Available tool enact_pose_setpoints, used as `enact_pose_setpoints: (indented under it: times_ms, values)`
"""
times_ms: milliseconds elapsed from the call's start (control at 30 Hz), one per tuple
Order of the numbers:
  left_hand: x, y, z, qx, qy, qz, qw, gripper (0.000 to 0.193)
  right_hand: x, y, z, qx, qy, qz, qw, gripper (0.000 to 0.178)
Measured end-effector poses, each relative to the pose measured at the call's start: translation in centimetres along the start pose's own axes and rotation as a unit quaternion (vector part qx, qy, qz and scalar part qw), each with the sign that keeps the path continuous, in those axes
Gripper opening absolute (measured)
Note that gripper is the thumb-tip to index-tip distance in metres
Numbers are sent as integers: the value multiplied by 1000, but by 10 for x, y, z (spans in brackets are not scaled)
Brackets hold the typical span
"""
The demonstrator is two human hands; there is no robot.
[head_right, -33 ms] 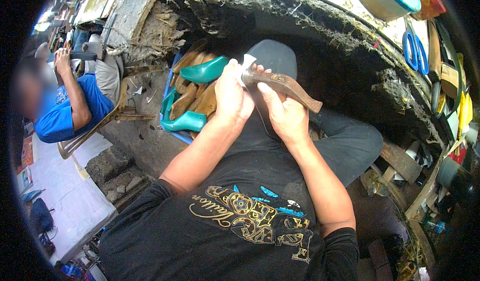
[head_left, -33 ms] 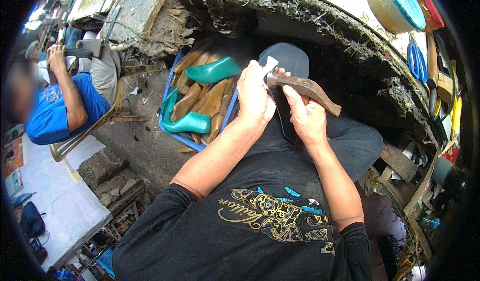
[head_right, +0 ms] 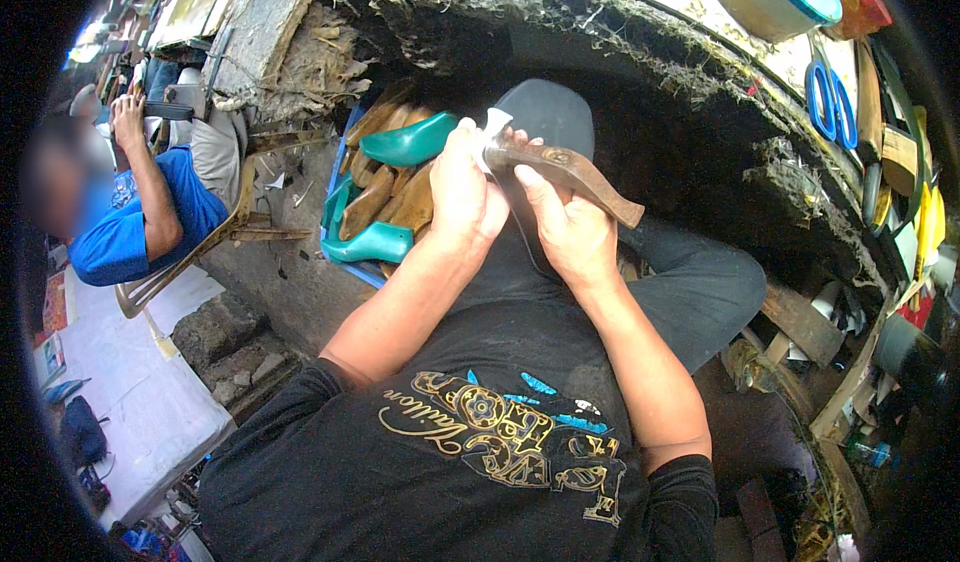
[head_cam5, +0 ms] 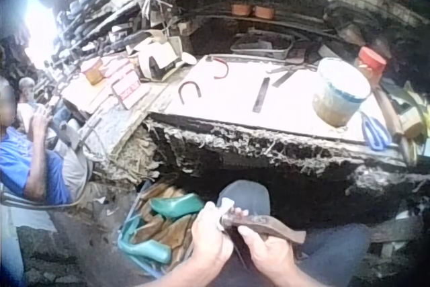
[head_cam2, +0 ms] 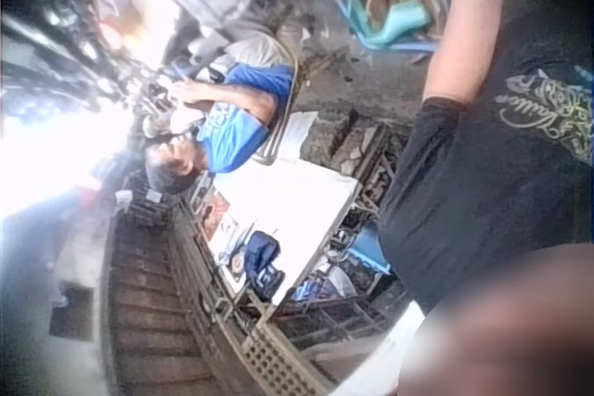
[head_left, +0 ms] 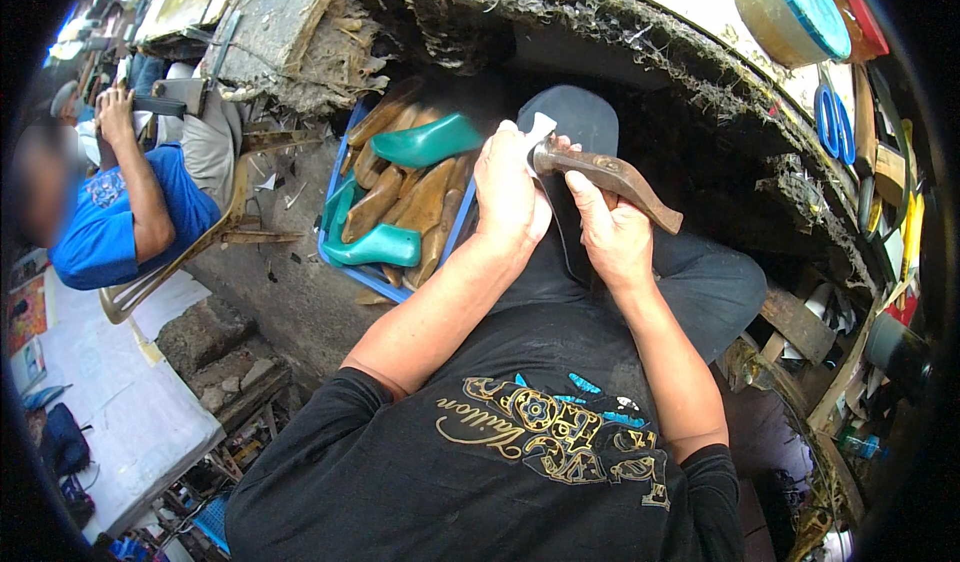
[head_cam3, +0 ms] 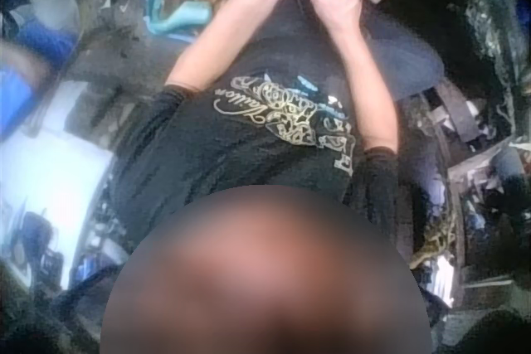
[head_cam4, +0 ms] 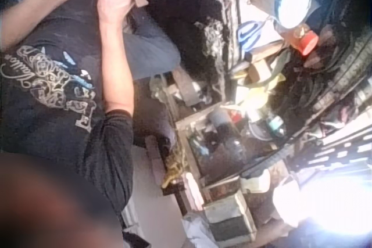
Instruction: The person repairs a white slip-on shoe by hand and with a hammer. They repeatedly tap the sole and heel to seat the sole, then apply a black rubber strip to the heel and tap it into place. The shoe is placed on a shelf at the end.
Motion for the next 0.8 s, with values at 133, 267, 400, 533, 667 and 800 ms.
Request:
enact_pose_setpoints:
  times_ms: [133, 267, 400, 533, 667, 800]
  values:
    - [-1, 2, 2, -9, 17, -14, 1000, 15, -3, -1, 0, 3, 31, -10, 999, 26]
    - [-3, 3, -1, 8, 26, -24, 999, 22, -4, 1, -1, 12, 68, -24, 997, 26]
    - [-10, 6, -6, 64, 8, 18, 998, 36, 0, 9, -2, 45, 71, -44, 996, 21]
    - [-25, 13, -6, 67, 47, 59, 995, 44, 12, 17, -5, 115, 154, -147, 970, 17]
    - [-45, 22, -4, 54, 125, 131, 982, 42, 23, 20, -15, 146, 265, -257, 918, 16]
    - [-59, 21, 0, 79, 186, 138, 970, 35, 23, 19, -22, 150, 251, -352, 889, 14]
Point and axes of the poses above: each hand's wrist, its own z-axis towards the middle knuckle, its own y-axis out of the back of the hand, x = y × z, the point moved 1 cm from there along z, towards the middle knuckle, and after that the axes turned 8 degrees about y, right-handed, at the moved point
